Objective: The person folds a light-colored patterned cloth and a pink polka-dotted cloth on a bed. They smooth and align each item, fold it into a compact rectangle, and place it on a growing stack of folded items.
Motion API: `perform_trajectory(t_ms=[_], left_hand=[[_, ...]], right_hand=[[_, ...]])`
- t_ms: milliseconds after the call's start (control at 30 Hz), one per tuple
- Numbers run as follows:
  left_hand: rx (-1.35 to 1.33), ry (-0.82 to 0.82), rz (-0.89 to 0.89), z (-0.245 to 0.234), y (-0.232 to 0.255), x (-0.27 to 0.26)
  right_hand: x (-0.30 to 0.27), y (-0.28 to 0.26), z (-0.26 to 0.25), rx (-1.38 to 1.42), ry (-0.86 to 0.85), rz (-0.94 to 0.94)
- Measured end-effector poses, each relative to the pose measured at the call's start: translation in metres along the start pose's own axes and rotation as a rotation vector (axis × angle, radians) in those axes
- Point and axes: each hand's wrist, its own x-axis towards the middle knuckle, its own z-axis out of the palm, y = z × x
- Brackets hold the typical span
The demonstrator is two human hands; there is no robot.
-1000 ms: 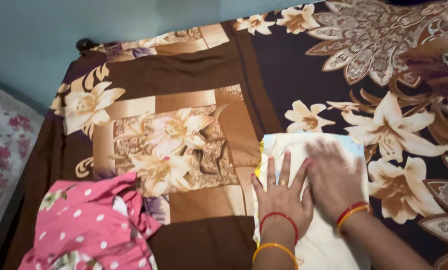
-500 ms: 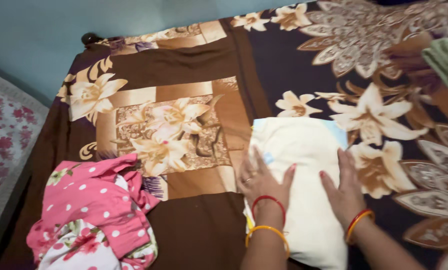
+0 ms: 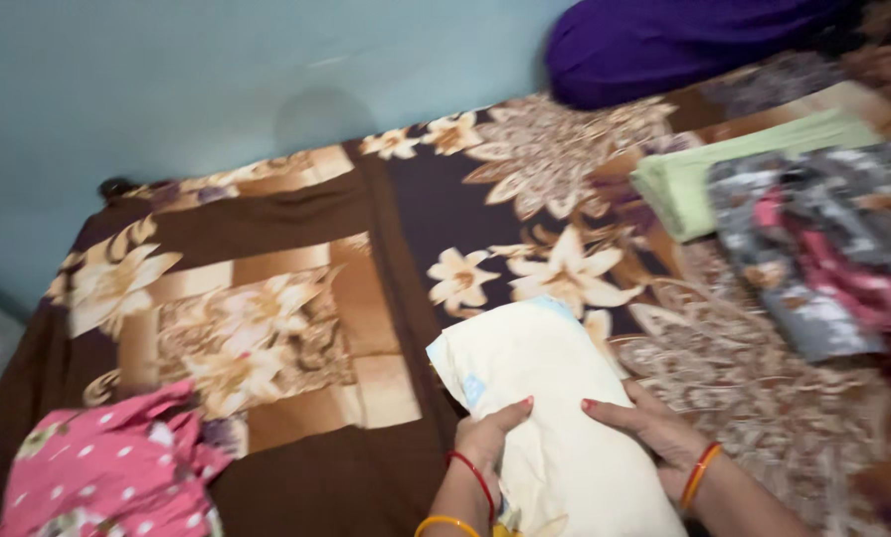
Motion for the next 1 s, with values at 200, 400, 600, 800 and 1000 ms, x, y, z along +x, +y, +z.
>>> perform_trajectory(t_ms=[200,400,600,800,1000], left_hand=[[0.060,-0.238,0.090,0.125,-0.010,-0.041],[0.080,-0.488,0.172,0.270,-0.047,-0.053],[0.272,-0.701,0.594,0.420,-0.072,-0.066],[1.169,-0.106,1.390,0.520,-0.065,-0.093],[1.426,-0.094,1.602,0.517,-0.137,-0.061]], right_hand=[[-0.058,-0.074,-0.095,-0.058,0.102,-0.207],[-0.120,-0.159,-0.214,-0.105,0.232,-0.393],[-0.168,-0.197,-0.320,0.116,0.341,-0.598],[-0.143,-0.180,-0.409,0.393,0.321,-0.740],[-0.065,-0.118,-0.489,0.311,0.503,-0.095]])
